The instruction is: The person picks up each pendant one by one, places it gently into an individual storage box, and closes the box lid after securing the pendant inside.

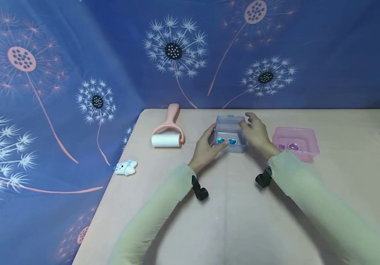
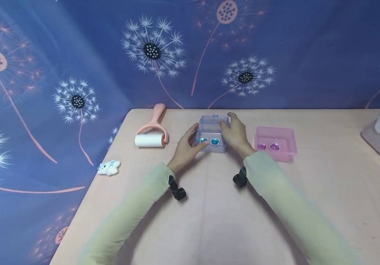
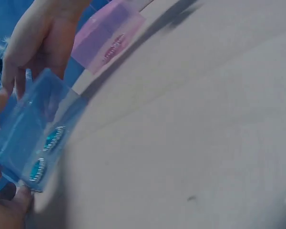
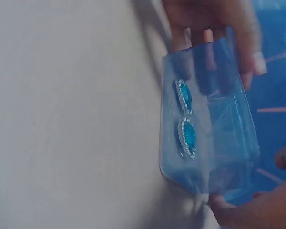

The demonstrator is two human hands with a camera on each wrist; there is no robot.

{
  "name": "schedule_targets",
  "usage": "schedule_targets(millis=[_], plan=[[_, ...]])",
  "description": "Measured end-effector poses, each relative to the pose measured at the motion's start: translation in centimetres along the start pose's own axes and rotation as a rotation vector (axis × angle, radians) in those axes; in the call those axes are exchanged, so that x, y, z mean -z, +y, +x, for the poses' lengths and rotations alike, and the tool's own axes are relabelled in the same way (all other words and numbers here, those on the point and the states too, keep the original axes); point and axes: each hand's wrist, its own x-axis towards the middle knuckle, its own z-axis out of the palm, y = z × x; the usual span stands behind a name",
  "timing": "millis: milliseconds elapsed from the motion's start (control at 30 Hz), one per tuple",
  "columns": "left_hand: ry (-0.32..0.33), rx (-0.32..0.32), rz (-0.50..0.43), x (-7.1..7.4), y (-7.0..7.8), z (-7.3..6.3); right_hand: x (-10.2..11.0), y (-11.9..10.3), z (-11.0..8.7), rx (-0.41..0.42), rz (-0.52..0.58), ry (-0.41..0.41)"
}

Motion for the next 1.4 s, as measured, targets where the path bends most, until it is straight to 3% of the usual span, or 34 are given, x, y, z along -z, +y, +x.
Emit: schedule_targets(millis=[133,233,467,733,967,1200,1400], plan=[[0.024,-0.025,0.031,-0.3,-0.6,0.0,-0.7,0.6,0.9,-0.114,0.172,0.035],[0.037,-0.059,0.083,-0.5,-1.2,0.1,-0.9,0.8,1.3,-0.151,0.277,0.031],[0.033,-0.078,0.130,-0.5,-1.1,0.1,-0.6,0.7,1.5,-0.173,0.377,0.047],[0.031,-0.086,0.092,-0.5,-1.1,0.4,0.0,-0.1,1.5,-0.166,0.558,0.161],[0.031,-0.066,0.110,-0.3,-1.0,0.3,0.0,-1.4,1.5,-0.088,0.456,0.158],[0.036,-0.079,0.102,-0.4,-0.9,0.4,-0.4,-2.4,1.2,-0.096,0.329,0.181],[0.019,-0.050,0.056,-0.2,-0.9,0.3,0.1,-1.8,0.7,-0.056,0.237,0.114]])
